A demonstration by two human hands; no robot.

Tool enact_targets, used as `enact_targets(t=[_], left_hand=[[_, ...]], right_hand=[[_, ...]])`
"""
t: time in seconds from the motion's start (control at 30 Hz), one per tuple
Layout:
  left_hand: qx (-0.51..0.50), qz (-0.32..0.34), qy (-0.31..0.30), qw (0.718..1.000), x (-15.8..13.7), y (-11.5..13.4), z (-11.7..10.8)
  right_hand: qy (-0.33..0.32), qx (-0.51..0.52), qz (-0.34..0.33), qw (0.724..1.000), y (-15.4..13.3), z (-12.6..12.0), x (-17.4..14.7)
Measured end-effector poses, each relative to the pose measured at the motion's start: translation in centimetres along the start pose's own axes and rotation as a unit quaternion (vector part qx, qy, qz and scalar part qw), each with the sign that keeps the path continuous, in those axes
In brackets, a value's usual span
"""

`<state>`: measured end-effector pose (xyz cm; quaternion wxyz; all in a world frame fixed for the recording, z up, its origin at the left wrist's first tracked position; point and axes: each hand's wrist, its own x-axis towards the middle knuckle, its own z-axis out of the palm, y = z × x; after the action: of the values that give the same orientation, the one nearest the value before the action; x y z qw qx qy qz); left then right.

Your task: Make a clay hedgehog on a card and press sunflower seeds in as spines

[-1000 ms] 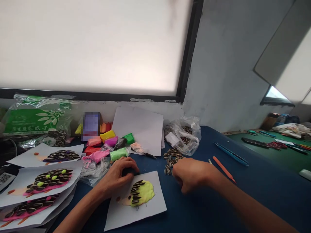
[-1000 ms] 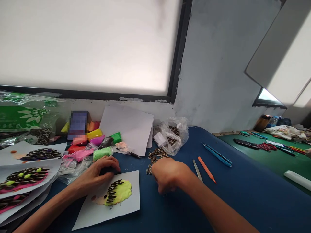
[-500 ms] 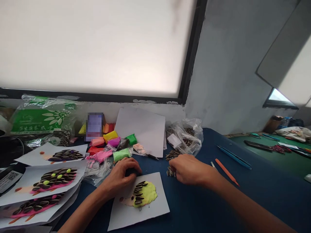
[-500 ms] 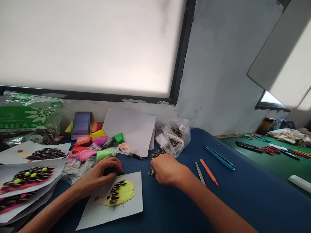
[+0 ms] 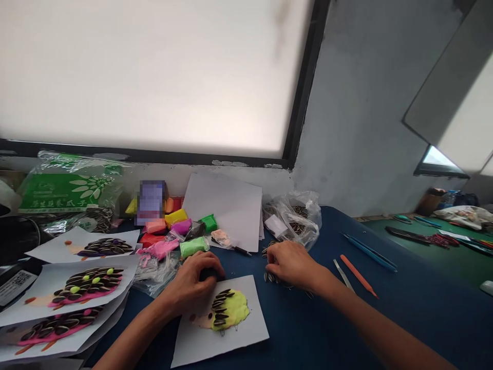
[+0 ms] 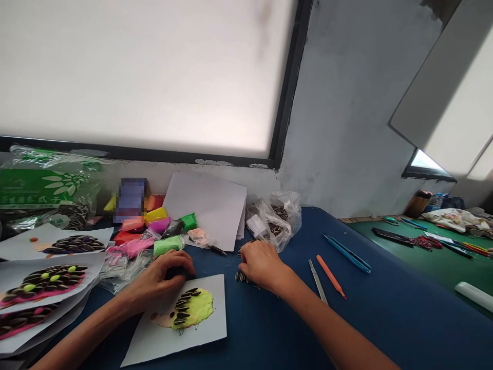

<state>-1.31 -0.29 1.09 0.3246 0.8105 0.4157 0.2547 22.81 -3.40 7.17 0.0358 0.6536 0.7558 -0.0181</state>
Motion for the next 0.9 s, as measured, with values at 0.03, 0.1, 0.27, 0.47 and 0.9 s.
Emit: enact_targets(t=[0.03,0.1,0.27,0.47,0.9], left_hand=[[0.0,0.001,0.001,1.0,0.0,0.0,0.0],[0.0,0.004,0.002,1.0,0.0,-0.1,0.1],[0.001,0.005,0.004,1.0,0.0,-0.1,0.1],[0.0,-0.012,-0.007,1.0,-0.1,0.2,-0.1],[0.016,0.012,-0.002,1.0,0.0,0.0,-0.1]], right_hand=[[-0.005,0.001,-0.002,1.0,0.0,0.1,0.0],[-0.011,-0.001,-0.005,1.0,-0.1,0.2,0.0],[-0.021,-0.018,-0.014,1.0,-0.4,0.0,-0.4],[-0.041,-0.033,-0.033,0.998,-0.5,-0.2,-0.9],[0.007,0.149,-0.092,0.985,-1.7,-0.9,-1.5]])
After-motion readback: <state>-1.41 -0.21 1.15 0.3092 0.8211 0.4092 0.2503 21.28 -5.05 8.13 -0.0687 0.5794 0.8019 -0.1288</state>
